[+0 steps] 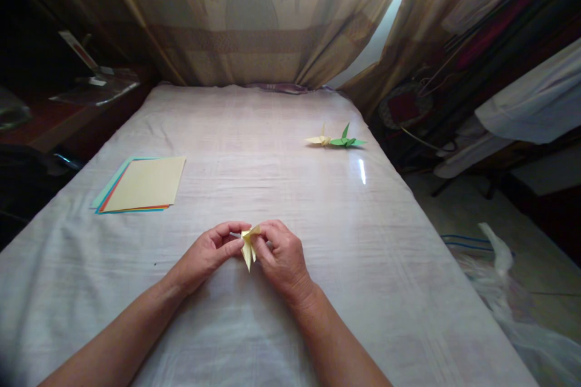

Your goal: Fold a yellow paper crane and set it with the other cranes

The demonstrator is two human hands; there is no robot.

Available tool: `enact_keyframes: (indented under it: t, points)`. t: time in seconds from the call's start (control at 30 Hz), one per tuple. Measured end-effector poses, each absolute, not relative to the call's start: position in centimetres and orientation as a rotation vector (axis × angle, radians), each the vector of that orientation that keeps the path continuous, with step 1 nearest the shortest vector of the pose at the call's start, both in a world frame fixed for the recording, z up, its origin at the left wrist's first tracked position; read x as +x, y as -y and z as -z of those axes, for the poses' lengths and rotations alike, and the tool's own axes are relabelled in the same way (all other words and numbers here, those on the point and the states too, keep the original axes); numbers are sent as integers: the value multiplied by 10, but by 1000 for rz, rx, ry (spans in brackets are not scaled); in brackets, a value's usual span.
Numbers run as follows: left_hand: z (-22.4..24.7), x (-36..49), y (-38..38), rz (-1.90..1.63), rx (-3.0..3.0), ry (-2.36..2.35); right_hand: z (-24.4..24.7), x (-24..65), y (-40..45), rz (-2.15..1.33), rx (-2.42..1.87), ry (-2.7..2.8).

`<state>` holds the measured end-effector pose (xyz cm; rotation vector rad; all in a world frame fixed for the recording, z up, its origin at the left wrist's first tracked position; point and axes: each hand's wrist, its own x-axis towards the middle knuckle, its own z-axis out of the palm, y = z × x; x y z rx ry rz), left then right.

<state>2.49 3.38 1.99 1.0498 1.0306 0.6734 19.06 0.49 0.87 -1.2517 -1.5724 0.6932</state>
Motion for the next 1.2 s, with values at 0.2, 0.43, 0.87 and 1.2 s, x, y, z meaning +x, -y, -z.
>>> enact_keyframes:
  t: [0.2,0.43,0.87,1.2]
  points:
    - [-14,25,-33,-682,1128,-1032,-10,189,-6,-783,-1324,1549]
    - [-15,26,-33,-682,1106,-1021,-9,188,-6,-825,-1427,1491]
    - [-12,29,-32,-723,1135,-1050,-9,184,-8,-891,-1556,1455]
    - [-16,32,-33,-895,914,-1084,-10,189,-10,-1035,-1531,1458]
